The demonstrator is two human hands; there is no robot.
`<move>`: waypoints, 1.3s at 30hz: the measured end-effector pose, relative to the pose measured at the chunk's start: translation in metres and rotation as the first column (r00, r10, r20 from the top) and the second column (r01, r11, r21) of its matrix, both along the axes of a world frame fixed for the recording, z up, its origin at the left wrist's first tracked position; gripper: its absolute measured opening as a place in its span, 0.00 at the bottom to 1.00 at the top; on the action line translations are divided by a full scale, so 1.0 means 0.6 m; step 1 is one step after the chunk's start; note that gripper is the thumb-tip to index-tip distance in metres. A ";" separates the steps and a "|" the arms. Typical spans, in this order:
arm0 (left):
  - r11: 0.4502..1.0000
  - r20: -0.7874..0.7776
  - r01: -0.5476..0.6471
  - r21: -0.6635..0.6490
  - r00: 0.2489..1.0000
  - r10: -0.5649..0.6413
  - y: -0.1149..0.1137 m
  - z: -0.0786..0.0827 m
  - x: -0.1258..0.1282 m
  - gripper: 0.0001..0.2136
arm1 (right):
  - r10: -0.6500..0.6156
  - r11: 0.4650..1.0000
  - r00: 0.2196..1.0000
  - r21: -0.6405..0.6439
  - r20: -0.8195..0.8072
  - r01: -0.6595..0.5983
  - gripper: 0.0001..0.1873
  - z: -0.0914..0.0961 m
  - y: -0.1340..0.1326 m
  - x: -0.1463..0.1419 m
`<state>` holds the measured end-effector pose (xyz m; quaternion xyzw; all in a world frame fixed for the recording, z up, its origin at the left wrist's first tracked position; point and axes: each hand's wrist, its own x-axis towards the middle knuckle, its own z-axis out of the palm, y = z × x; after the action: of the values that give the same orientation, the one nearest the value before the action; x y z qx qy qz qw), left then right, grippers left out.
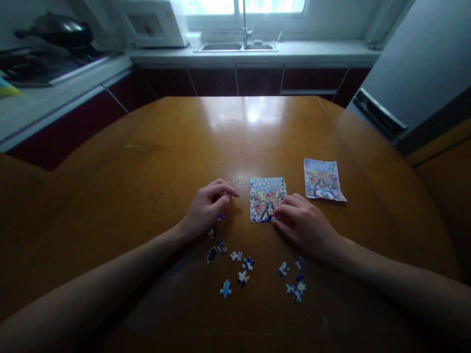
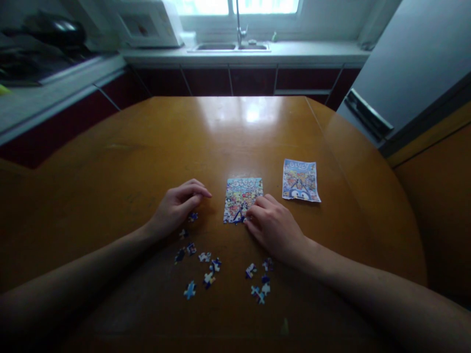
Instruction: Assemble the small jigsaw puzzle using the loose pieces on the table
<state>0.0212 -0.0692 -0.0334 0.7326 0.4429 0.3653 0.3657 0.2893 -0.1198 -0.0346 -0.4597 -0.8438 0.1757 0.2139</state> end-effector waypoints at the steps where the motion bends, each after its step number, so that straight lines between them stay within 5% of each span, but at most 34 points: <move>1: 1.000 -0.001 -0.001 -0.002 1.000 0.001 0.000 0.000 0.000 0.08 | 0.003 1.000 1.000 0.003 0.000 -0.003 0.04 0.000 0.000 -0.001; 17: 1.000 -0.021 0.016 0.008 1.000 -0.015 -0.004 0.000 0.001 0.08 | 0.008 1.000 1.000 0.006 0.002 -0.008 0.03 0.000 0.003 -0.003; 39: 0.957 -0.263 0.202 0.208 0.954 -0.144 -0.019 -0.001 0.007 0.09 | 0.096 0.995 0.994 0.029 0.048 -0.097 0.12 0.013 -0.004 -0.003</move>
<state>0.0251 -0.0807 -0.0338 0.8460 0.3723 0.2879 0.2507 0.2872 -0.1223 -0.0266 -0.4189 -0.8724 0.1618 0.1929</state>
